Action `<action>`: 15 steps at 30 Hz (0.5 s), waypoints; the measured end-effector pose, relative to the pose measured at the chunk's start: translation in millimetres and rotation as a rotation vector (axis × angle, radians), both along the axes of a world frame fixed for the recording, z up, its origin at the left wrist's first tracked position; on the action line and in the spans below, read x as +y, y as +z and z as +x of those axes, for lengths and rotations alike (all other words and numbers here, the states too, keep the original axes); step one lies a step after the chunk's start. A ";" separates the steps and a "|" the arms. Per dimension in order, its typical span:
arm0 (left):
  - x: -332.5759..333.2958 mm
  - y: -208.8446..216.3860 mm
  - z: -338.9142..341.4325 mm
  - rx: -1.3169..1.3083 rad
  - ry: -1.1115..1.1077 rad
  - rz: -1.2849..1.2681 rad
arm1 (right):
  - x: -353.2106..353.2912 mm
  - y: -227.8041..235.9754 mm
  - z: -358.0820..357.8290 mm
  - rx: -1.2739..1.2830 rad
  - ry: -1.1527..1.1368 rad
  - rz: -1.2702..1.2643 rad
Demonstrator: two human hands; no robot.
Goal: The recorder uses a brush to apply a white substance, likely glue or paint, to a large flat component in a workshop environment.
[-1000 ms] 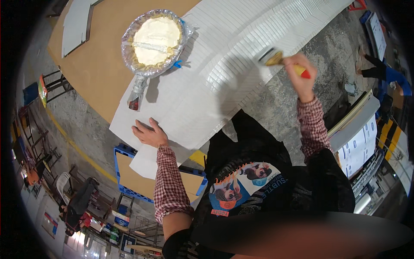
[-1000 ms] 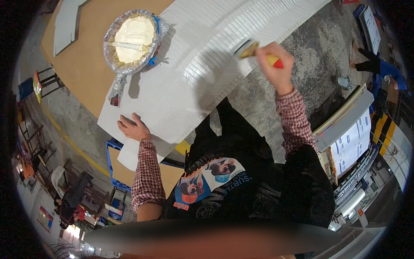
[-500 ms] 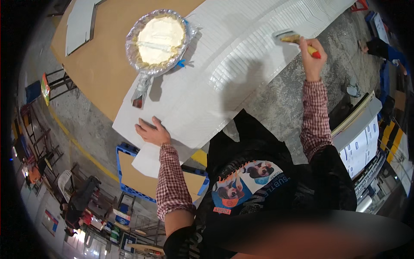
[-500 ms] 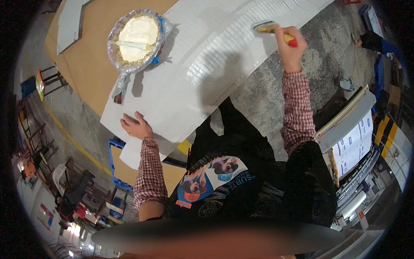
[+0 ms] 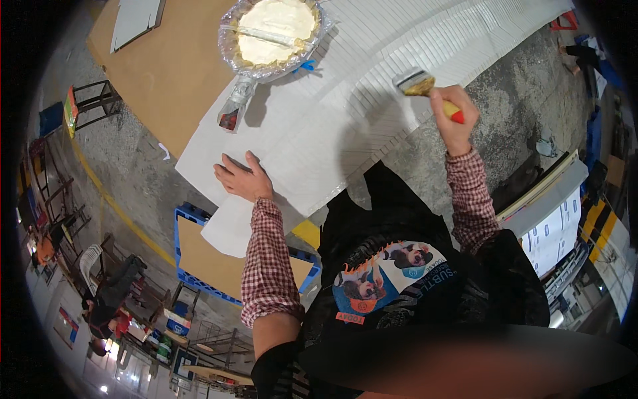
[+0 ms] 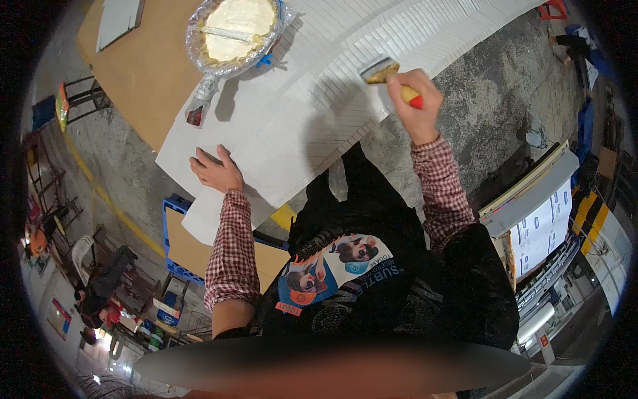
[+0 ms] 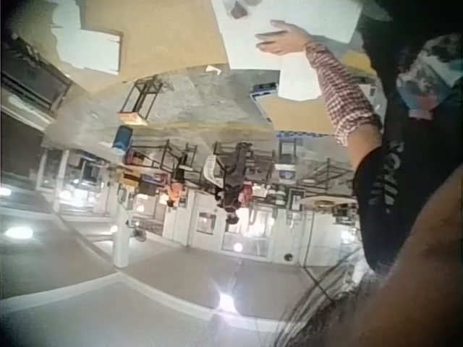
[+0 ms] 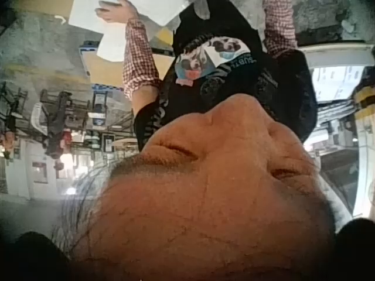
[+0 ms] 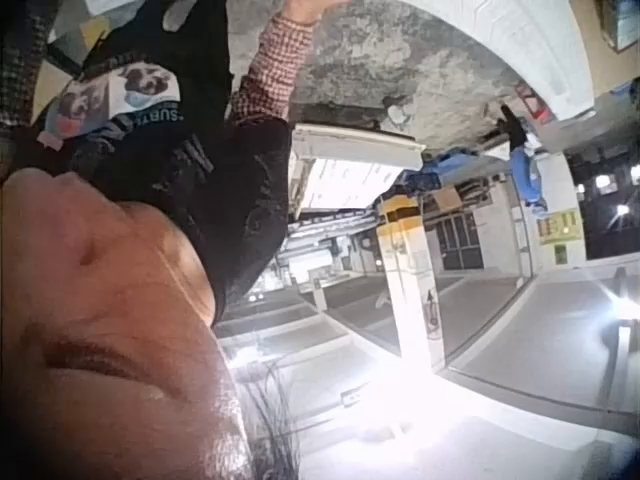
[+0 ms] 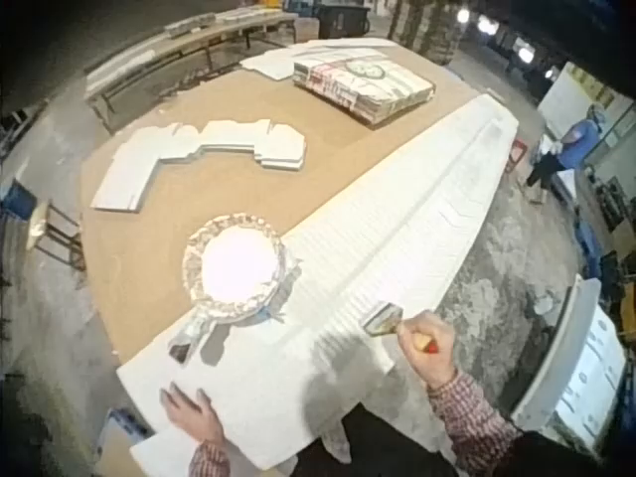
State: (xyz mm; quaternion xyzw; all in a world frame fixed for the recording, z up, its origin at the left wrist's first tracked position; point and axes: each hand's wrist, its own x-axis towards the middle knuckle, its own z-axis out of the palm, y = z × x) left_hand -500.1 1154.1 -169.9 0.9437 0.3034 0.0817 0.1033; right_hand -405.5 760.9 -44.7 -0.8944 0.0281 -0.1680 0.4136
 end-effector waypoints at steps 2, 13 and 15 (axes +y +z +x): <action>-0.4 -1.7 0.5 0.006 0.002 0.009 | 10.1 2.7 -3.8 -0.066 0.302 -0.039; -4.1 -3.8 2.6 0.037 -0.010 -0.008 | 20.3 -5.3 -25.9 0.033 0.237 -0.014; -4.2 -3.5 1.9 0.032 -0.014 -0.010 | 22.9 -0.4 -23.4 0.053 0.505 -0.001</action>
